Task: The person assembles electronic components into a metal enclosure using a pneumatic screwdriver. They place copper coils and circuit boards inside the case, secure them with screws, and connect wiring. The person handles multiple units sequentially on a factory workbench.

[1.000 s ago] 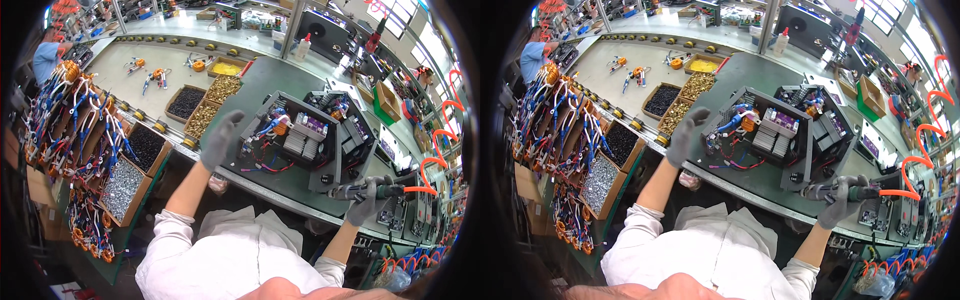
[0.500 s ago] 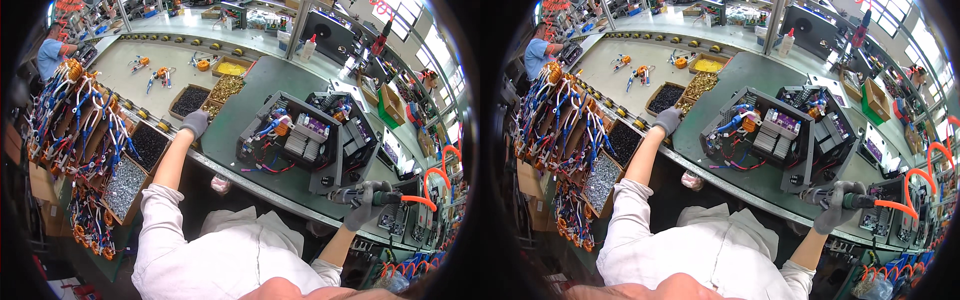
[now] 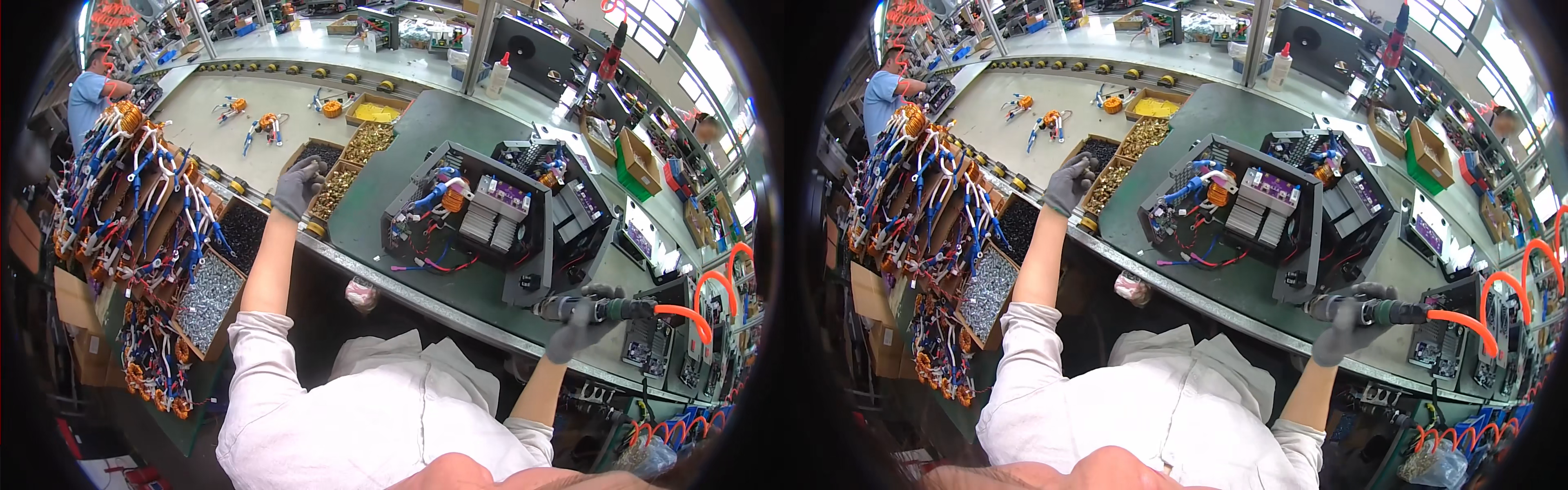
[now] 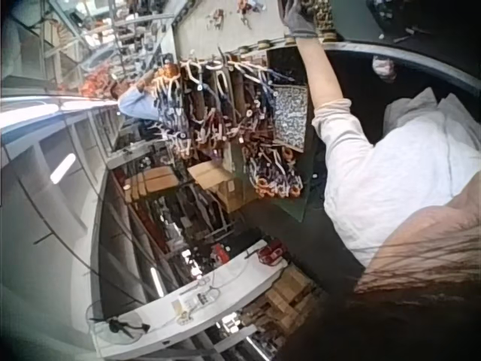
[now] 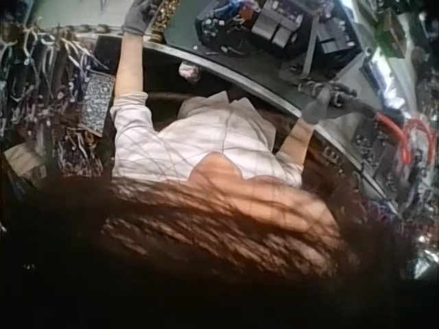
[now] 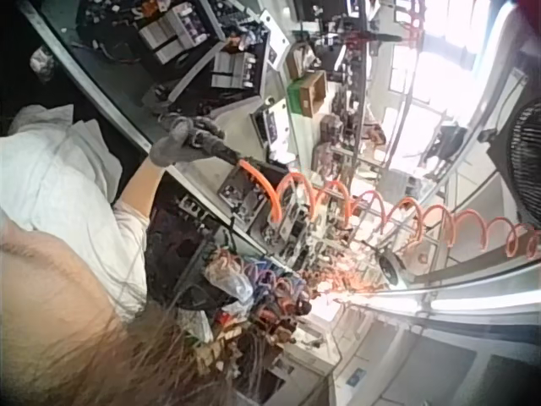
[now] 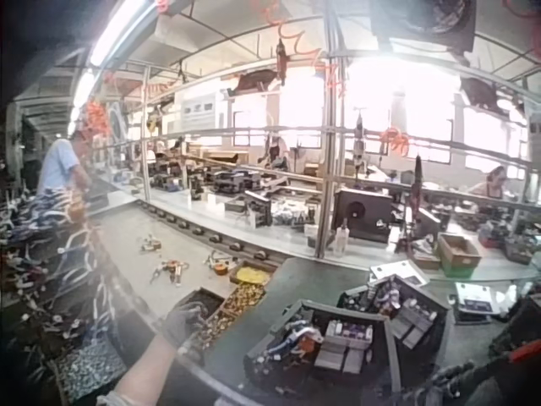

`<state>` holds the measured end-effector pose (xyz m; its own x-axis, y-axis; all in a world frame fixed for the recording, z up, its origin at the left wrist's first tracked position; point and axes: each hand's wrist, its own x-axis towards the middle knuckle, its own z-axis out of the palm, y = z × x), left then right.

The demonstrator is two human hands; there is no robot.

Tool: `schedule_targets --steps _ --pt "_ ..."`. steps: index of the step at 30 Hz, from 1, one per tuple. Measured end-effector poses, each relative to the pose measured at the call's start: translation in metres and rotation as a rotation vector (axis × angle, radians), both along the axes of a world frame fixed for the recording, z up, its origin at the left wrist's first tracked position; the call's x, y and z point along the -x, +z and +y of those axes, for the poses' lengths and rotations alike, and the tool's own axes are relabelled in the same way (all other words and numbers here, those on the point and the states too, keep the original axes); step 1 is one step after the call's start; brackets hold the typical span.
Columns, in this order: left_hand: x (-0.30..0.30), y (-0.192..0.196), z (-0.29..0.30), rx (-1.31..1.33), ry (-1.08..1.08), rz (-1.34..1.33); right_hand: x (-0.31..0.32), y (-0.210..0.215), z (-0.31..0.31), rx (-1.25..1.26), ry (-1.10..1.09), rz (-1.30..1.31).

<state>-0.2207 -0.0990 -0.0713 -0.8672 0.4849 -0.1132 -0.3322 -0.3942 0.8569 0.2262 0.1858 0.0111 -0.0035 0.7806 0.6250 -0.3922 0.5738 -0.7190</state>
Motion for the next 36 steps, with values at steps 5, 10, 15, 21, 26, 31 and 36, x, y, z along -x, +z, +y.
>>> schedule_targets --steps 5,10,15,21,26,31,36 --pt "-0.037 0.026 -0.005 -0.340 -0.192 -0.217 0.004 -0.053 -0.011 0.198 -0.057 0.010" --pt "-0.113 0.067 -0.001 -0.336 -0.183 -0.309 -0.019 -0.055 -0.012 0.160 0.221 0.204" --pt "-0.203 0.067 0.008 -0.310 -0.626 -0.508 -0.049 -0.002 -0.013 0.026 0.350 0.334" --pt "-0.274 0.093 0.101 -0.229 -0.754 -0.526 -0.006 0.069 -0.050 -0.145 0.692 0.549" --pt "-0.287 0.089 0.120 -0.420 -0.894 -0.632 0.021 0.069 -0.064 -0.164 0.770 0.504" --pt "-0.293 0.098 0.118 -0.445 -0.820 -0.596 0.033 0.055 -0.063 -0.172 0.755 0.520" --pt "-0.300 0.113 0.120 -0.320 -0.613 -0.606 0.043 0.049 -0.073 -0.218 0.641 0.548"
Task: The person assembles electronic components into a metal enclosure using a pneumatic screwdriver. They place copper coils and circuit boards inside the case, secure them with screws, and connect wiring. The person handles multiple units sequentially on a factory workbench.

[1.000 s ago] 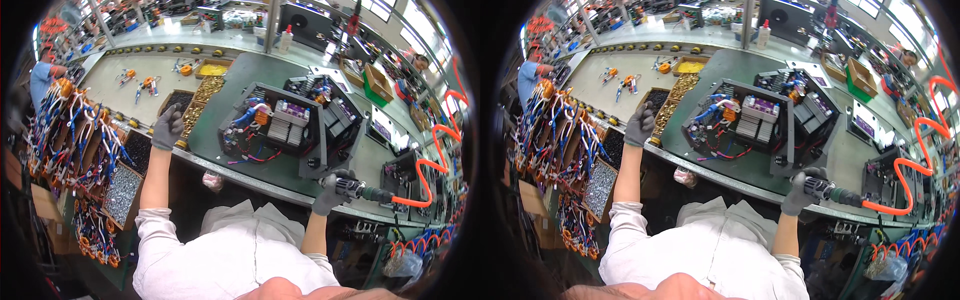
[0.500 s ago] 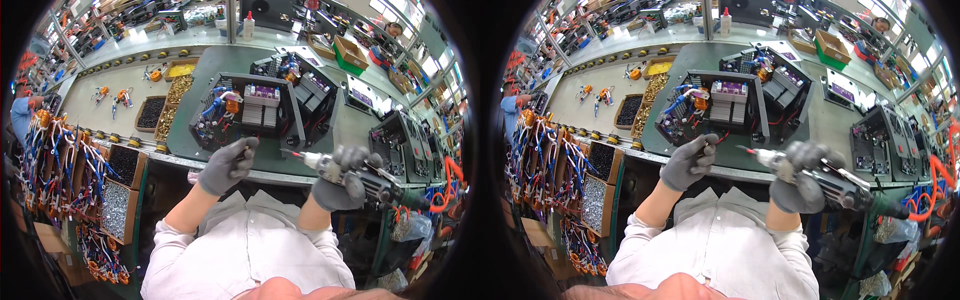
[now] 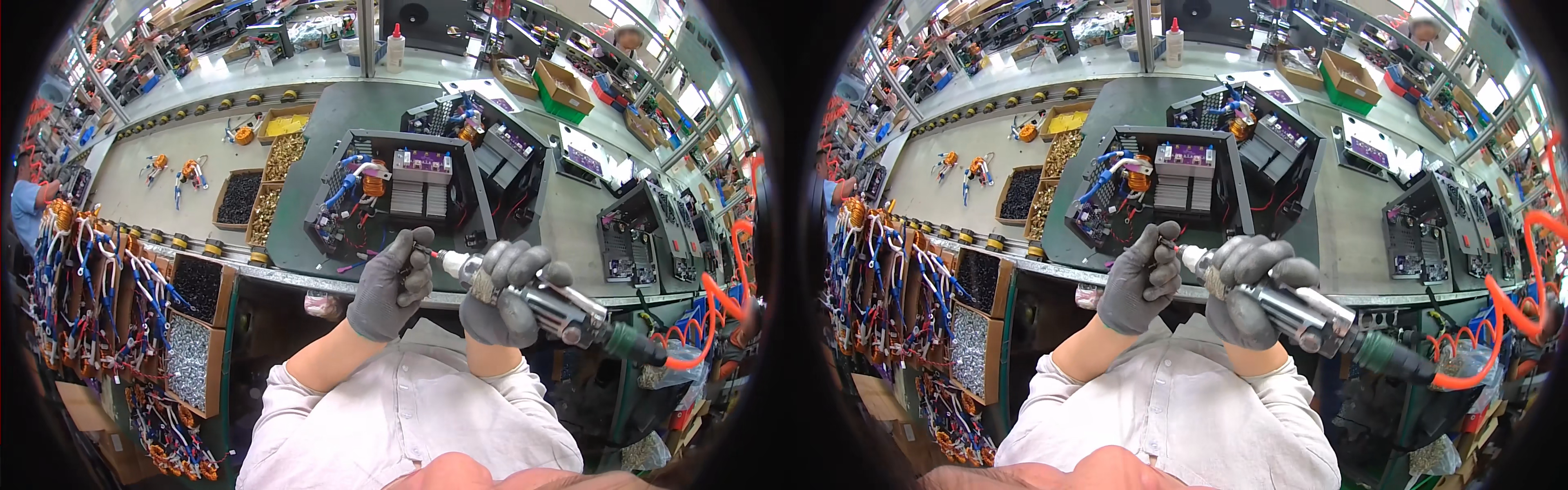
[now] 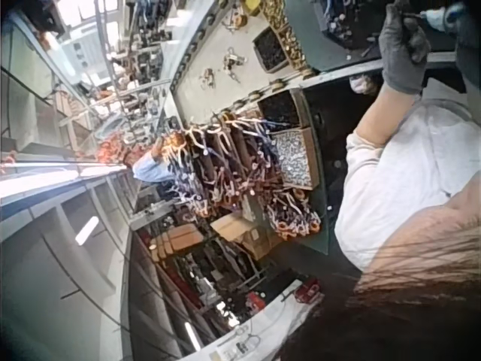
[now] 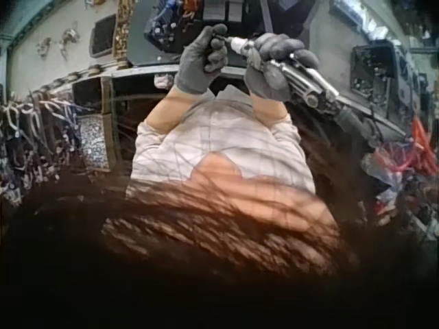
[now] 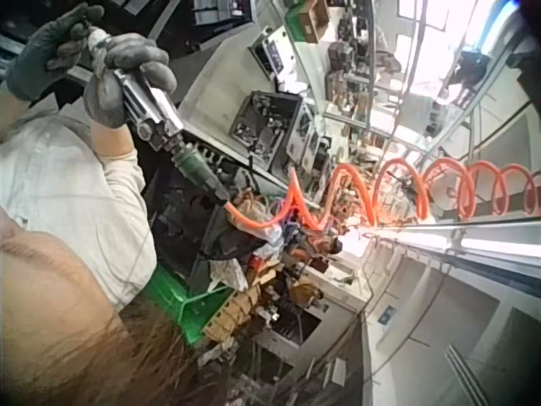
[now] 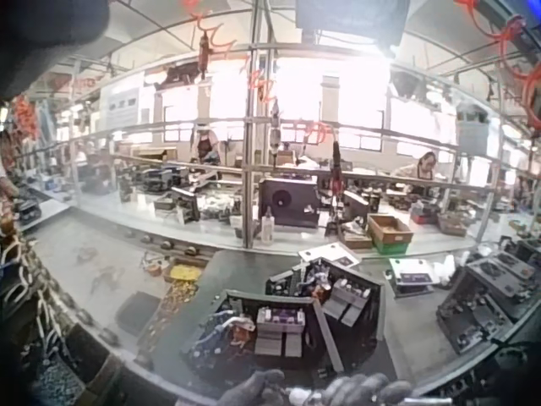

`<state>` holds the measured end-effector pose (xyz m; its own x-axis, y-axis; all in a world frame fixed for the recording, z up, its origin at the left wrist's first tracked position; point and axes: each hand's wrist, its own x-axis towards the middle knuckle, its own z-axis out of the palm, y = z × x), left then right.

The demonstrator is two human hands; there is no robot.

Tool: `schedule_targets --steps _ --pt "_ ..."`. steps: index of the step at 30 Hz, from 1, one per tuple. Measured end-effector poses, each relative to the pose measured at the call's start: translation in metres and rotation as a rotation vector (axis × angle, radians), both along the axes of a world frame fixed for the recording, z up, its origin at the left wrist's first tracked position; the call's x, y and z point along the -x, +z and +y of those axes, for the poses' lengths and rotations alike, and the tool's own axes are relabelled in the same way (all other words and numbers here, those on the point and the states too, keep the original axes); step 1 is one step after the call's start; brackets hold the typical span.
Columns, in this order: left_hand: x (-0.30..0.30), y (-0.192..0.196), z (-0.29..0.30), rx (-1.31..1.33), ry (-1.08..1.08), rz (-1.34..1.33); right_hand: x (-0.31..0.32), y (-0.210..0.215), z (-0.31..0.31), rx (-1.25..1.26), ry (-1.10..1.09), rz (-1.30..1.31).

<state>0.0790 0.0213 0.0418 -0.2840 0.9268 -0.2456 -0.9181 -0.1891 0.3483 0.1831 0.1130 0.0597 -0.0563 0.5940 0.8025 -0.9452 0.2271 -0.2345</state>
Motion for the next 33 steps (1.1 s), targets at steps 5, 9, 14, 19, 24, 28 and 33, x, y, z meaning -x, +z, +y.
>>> schedule_targets --steps 5,9,14,19,24,28,33 --pt "0.020 -0.009 0.002 0.000 -0.193 0.396 0.011 0.010 0.007 -0.139 -0.035 -0.049" --pt "0.055 0.031 -0.006 0.226 -0.489 1.695 0.027 0.035 0.055 -0.156 0.052 -0.036" --pt "0.157 0.031 0.038 0.362 0.060 2.762 0.068 0.085 0.096 -0.007 0.181 -0.103" --pt "0.182 0.033 0.077 0.478 0.002 2.851 0.121 0.090 0.142 0.045 0.262 -0.269" --pt "0.178 0.029 0.080 0.542 0.070 2.756 0.141 0.069 0.152 0.185 0.367 -0.394" --pt "0.168 0.020 0.093 0.675 0.165 2.635 0.135 0.055 0.151 0.245 0.401 -0.454" --pt "0.157 0.025 0.105 0.826 0.177 2.566 0.149 0.059 0.133 0.269 0.309 -0.572"
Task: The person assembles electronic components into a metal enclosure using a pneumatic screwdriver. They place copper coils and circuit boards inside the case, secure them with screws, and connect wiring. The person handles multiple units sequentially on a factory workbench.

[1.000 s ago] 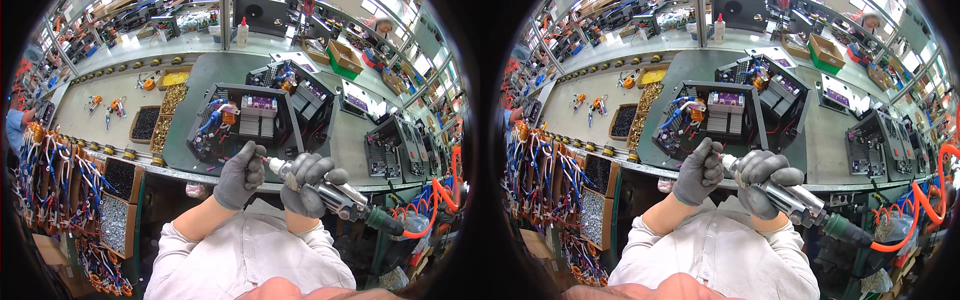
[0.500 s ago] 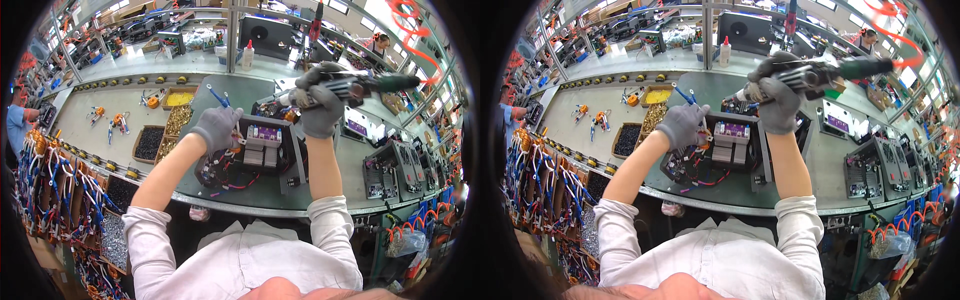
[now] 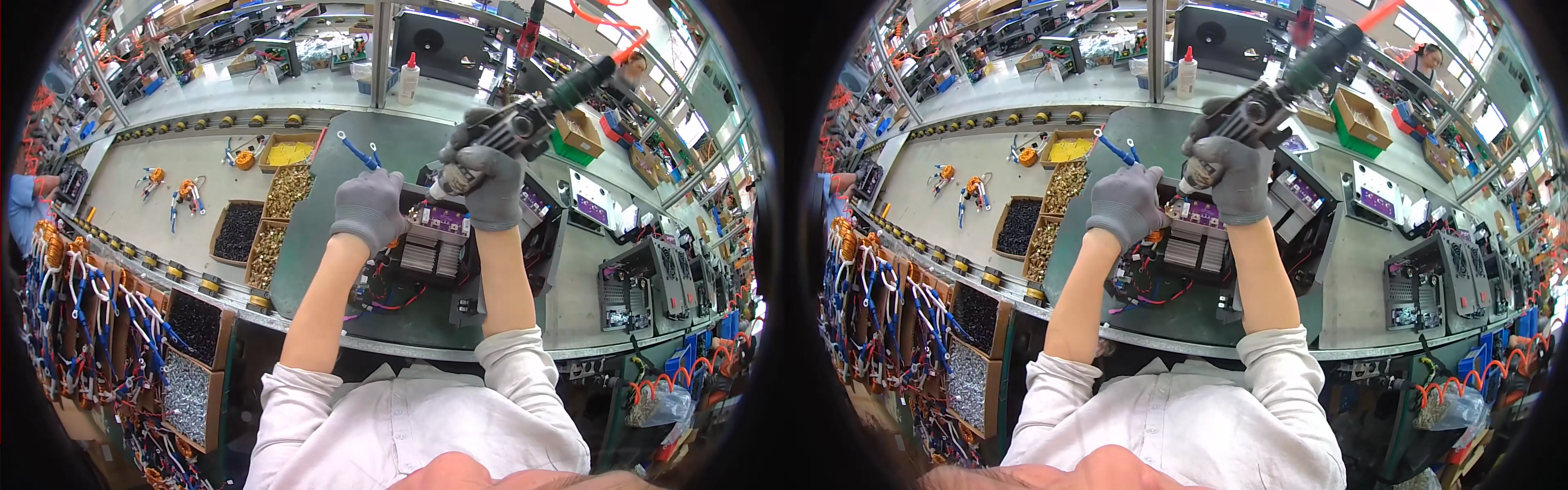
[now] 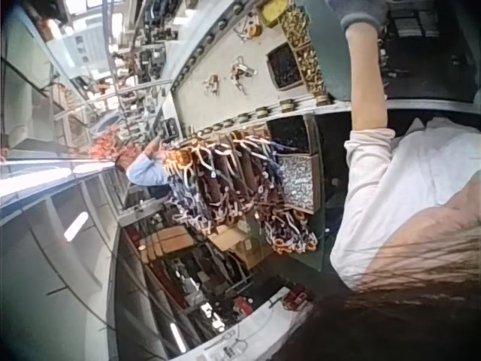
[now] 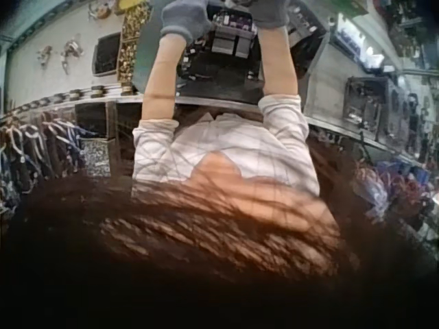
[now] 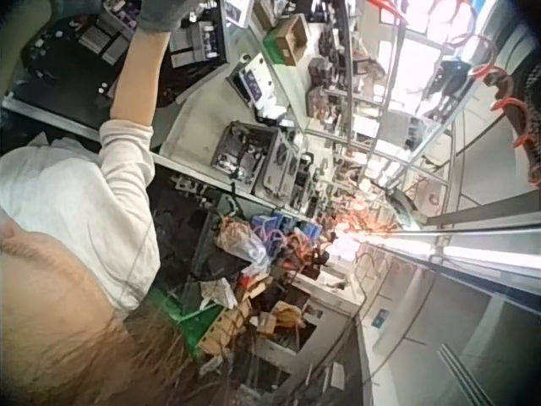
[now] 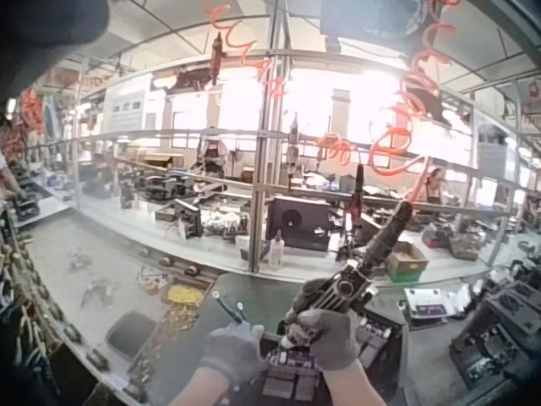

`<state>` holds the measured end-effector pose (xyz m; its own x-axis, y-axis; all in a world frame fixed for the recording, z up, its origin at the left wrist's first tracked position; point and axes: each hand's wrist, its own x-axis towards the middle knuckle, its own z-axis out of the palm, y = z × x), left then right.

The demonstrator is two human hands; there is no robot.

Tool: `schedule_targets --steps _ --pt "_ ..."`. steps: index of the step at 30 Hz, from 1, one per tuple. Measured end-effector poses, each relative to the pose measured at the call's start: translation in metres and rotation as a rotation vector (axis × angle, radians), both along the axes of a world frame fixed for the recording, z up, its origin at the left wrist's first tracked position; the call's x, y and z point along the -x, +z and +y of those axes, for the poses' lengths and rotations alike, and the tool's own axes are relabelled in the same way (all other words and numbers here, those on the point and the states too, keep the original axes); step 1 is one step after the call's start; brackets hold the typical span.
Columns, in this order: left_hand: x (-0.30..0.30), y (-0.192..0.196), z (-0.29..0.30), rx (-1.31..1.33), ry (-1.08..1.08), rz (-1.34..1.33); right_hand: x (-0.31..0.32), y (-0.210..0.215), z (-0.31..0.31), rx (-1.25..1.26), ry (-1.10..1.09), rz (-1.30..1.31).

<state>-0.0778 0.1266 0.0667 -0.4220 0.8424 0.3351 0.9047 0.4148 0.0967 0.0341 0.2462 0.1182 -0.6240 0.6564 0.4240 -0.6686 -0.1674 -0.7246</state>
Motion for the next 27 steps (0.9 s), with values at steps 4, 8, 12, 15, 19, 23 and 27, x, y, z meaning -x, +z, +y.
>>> schedule_targets --steps 4,8,12,15,19,23,27 --pt "-0.004 0.001 0.003 0.025 0.029 0.002 0.011 -0.005 0.002 -0.140 -0.031 -0.121" --pt "-0.008 0.001 0.006 0.027 0.072 0.009 0.019 -0.008 -0.002 -0.195 -0.047 -0.200" --pt "-0.010 0.002 0.006 0.053 0.098 0.000 0.022 -0.009 -0.008 -0.299 -0.075 -0.265" --pt "-0.010 0.003 0.005 0.078 0.073 0.008 0.023 -0.013 -0.011 -0.349 -0.069 -0.297" --pt "0.000 -0.003 -0.002 -0.086 -0.080 -0.015 0.026 -0.012 -0.008 -0.379 -0.078 -0.345" --pt "0.016 -0.016 -0.024 -0.779 -0.015 -1.116 0.028 -0.017 -0.004 -0.316 -0.031 -0.288" --pt "0.069 -0.072 -0.080 -1.772 0.051 -1.906 0.036 -0.018 -0.002 -0.327 -0.025 -0.321"
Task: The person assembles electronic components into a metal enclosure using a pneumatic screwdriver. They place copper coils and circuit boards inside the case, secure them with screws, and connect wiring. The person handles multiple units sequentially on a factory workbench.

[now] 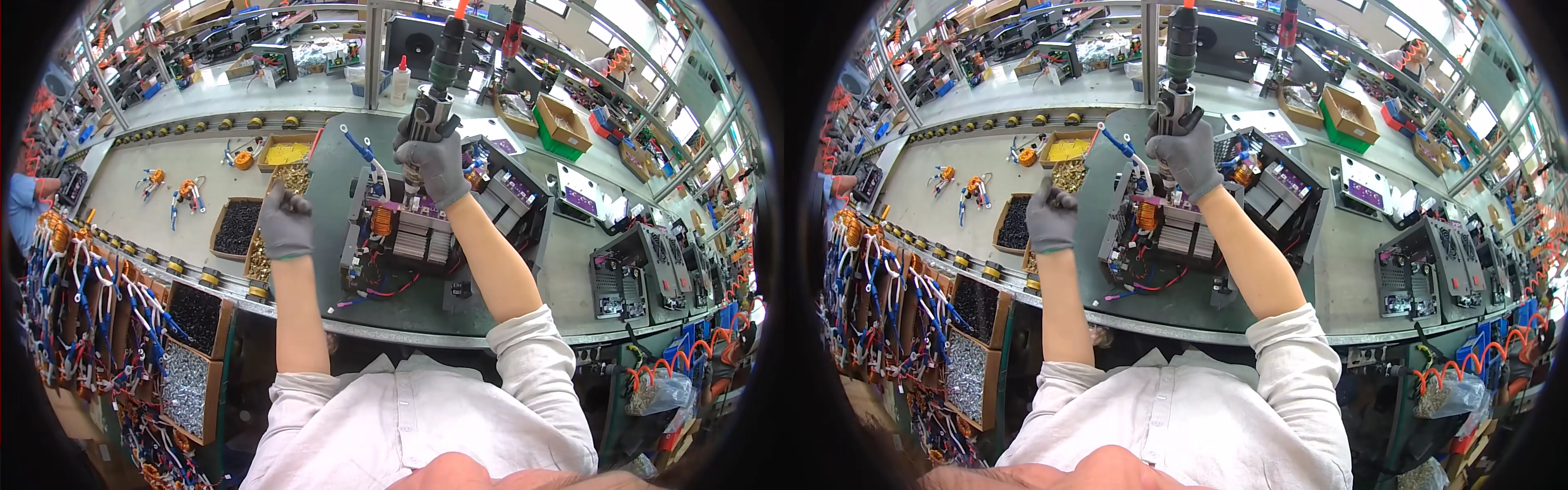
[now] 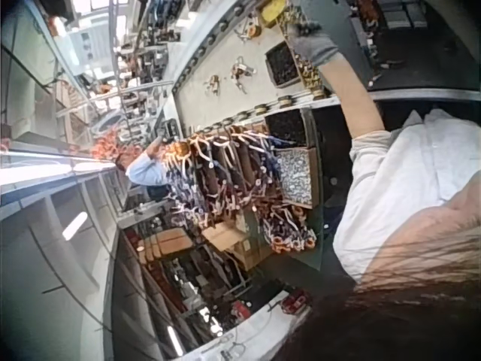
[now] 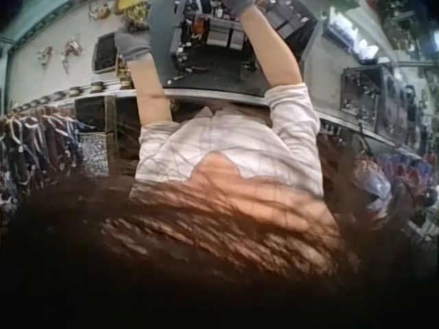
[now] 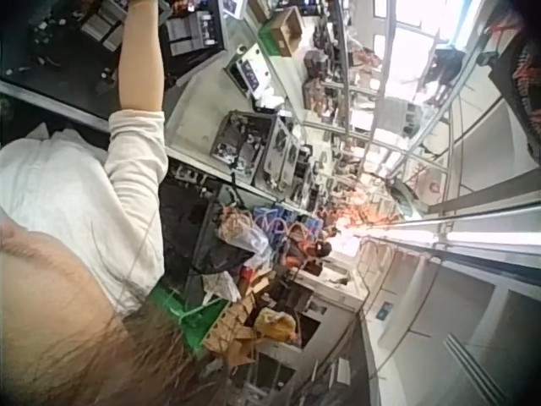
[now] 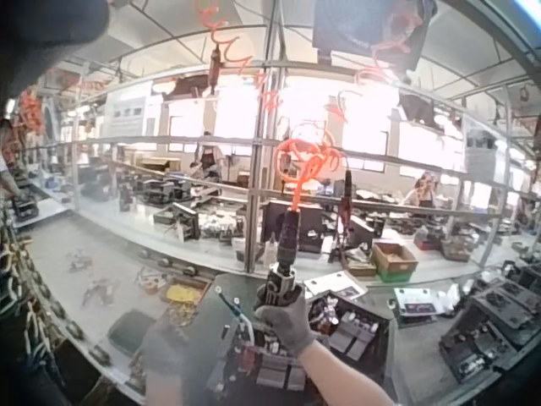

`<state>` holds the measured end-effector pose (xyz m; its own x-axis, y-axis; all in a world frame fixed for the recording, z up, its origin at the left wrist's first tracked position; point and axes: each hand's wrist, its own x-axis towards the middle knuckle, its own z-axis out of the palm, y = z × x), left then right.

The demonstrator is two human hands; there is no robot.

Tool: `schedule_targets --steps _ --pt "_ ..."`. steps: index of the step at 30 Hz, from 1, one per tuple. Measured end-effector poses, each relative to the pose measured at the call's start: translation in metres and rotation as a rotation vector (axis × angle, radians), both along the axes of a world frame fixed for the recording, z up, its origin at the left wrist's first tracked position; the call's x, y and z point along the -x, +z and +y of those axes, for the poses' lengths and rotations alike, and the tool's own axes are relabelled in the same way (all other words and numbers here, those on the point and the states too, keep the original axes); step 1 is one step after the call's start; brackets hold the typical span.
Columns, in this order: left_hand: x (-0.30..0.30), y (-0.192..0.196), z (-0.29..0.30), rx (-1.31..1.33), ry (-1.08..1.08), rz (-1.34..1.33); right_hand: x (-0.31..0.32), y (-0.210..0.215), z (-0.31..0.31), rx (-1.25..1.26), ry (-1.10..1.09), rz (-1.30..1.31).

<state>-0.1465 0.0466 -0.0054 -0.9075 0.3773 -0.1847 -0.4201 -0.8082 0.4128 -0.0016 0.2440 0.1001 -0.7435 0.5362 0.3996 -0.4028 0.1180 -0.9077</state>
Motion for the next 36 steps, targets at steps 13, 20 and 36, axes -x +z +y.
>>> schedule_targets --steps 13,20,36 --pt "-0.075 0.007 -0.092 -0.339 -0.301 0.030 0.007 -0.002 -0.009 -0.043 0.067 0.022" --pt "-0.131 0.031 -0.067 -0.189 -0.631 0.029 -0.001 0.013 -0.010 0.005 0.006 0.103" --pt "-0.204 0.047 0.026 -0.299 -1.067 0.033 -0.186 0.009 -0.066 0.033 0.054 0.848"
